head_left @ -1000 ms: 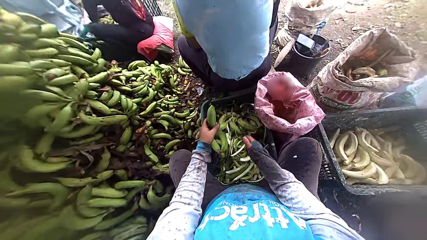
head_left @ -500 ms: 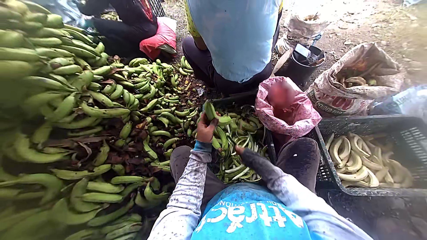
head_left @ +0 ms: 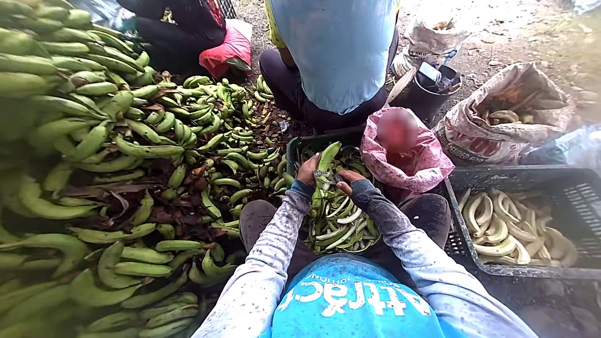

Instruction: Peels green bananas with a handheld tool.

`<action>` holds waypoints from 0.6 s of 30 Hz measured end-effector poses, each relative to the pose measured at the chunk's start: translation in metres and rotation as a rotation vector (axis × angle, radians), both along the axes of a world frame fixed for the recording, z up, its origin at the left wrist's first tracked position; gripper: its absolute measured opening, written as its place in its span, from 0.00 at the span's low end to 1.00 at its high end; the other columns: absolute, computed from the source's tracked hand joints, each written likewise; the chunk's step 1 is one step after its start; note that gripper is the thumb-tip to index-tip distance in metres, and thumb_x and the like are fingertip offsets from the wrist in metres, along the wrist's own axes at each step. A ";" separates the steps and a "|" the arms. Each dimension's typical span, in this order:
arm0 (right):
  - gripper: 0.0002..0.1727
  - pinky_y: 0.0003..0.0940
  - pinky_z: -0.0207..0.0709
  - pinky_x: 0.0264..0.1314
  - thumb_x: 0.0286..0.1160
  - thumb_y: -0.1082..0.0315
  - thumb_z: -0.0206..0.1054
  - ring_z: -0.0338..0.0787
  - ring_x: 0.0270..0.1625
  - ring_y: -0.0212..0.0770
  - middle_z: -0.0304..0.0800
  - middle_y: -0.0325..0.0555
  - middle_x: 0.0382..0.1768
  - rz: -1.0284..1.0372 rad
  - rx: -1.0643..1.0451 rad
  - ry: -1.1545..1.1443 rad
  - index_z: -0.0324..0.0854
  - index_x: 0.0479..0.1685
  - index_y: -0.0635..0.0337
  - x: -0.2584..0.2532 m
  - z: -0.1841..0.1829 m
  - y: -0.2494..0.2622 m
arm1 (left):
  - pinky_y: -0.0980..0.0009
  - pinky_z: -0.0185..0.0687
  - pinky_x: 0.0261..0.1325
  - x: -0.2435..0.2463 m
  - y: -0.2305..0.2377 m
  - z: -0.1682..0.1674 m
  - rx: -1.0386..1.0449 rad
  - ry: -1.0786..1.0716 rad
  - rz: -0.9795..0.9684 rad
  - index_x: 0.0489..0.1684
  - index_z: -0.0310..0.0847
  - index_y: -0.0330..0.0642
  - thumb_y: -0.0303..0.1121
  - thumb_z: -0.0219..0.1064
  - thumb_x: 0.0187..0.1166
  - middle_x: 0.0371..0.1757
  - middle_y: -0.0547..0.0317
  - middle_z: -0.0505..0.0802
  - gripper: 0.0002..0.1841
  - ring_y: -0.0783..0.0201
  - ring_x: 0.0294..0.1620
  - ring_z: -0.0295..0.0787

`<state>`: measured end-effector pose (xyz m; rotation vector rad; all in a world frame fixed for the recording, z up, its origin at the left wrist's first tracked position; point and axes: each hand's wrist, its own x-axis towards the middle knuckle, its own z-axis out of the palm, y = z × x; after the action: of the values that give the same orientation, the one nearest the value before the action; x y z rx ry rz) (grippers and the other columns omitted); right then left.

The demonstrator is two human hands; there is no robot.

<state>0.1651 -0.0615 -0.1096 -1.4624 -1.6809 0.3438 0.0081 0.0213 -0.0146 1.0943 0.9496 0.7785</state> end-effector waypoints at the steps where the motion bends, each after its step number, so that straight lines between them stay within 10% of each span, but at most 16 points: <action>1: 0.33 0.69 0.80 0.61 0.80 0.38 0.59 0.92 0.57 0.64 0.94 0.61 0.52 -0.058 -0.040 -0.079 0.88 0.62 0.58 0.002 0.014 0.000 | 0.68 0.85 0.55 0.002 -0.002 -0.005 0.029 -0.049 0.021 0.69 0.76 0.34 0.42 0.39 0.97 0.51 0.52 0.90 0.24 0.68 0.47 0.87; 7: 0.32 0.69 0.69 0.74 0.82 0.41 0.63 0.81 0.73 0.70 0.84 0.67 0.68 -0.521 -0.385 -0.080 0.80 0.78 0.52 0.008 0.074 0.024 | 0.52 0.77 0.71 0.010 -0.053 -0.028 -0.075 -0.076 0.220 0.83 0.65 0.37 0.48 0.37 0.97 0.74 0.40 0.81 0.29 0.53 0.69 0.81; 12: 0.29 0.68 0.72 0.75 0.86 0.47 0.59 0.86 0.70 0.65 0.89 0.67 0.63 -0.183 -0.383 0.155 0.80 0.73 0.62 -0.004 0.053 0.008 | 0.67 0.87 0.41 -0.013 -0.028 -0.041 -0.261 -0.368 0.329 0.64 0.76 0.46 0.48 0.43 0.95 0.43 0.58 0.90 0.21 0.68 0.39 0.88; 18: 0.30 0.72 0.76 0.64 0.81 0.43 0.62 0.89 0.60 0.69 0.92 0.66 0.53 -0.058 -0.238 -0.002 0.87 0.67 0.59 -0.027 0.035 -0.032 | 0.77 0.83 0.30 -0.005 0.001 -0.011 -0.171 -0.356 0.198 0.60 0.76 0.49 0.47 0.40 0.96 0.35 0.64 0.89 0.19 0.74 0.28 0.85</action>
<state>0.1383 -0.0938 -0.0742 -1.6812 -1.6378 0.5249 0.0030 0.0218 -0.0258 0.6905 0.8098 0.9969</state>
